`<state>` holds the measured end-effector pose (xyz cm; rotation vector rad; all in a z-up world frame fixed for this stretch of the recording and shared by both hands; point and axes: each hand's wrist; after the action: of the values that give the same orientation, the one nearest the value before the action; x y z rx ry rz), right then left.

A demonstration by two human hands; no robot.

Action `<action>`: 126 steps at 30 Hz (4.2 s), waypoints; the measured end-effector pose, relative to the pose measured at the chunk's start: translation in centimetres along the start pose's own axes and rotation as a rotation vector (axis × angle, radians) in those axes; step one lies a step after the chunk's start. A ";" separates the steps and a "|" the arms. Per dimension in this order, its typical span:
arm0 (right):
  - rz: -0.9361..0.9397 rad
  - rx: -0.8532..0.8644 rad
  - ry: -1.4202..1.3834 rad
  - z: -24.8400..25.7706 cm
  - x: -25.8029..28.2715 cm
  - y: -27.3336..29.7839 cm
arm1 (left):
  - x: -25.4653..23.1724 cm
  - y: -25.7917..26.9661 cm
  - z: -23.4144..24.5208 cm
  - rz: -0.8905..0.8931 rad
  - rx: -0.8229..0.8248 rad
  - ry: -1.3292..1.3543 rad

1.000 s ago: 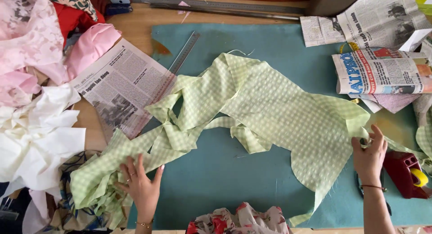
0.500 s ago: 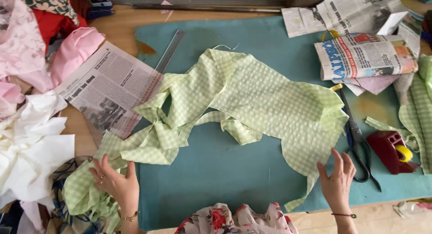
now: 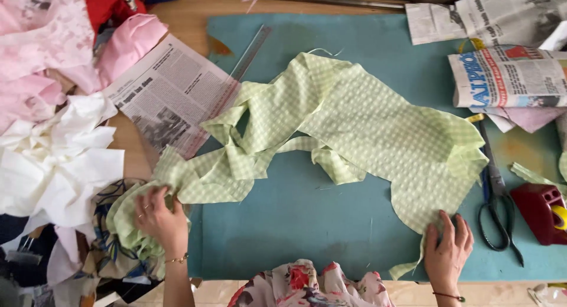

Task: The person cuts a piece of light green checkered fabric using scissors, then folds the cut piece. They also handle newspapers and other fabric scraps on the table.

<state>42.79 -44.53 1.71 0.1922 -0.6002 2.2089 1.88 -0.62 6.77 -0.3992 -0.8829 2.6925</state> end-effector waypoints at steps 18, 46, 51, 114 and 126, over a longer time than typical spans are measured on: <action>-0.058 -0.021 0.030 0.0 0.5 -0.2 | -20.3 -4.2 -5.2 0.787 0.571 2.111; -0.128 -0.041 0.010 1.4 2.5 -1.6 | -26.1 -4.9 -16.4 0.272 0.449 1.199; -0.129 -0.034 -0.003 1.3 2.4 -1.5 | -26.3 -6.9 -14.6 0.614 0.433 1.628; 0.317 0.282 -0.171 -8.2 20.1 -12.2 | -15.9 -0.4 -8.4 -0.168 0.460 0.198; -0.029 0.868 -1.284 -7.1 28.0 -7.6 | -15.5 -0.8 -7.1 -0.092 0.463 0.388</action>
<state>30.70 -17.81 7.45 2.1040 -0.1831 1.9414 18.78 -1.60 4.44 -0.7140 -0.1583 2.5002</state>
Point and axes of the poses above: each hand's wrist, its own y-axis away from the middle knuckle, its own z-axis out of the back of the hand, x = y × z, and after that the axes turned 2 degrees about z, right-handed
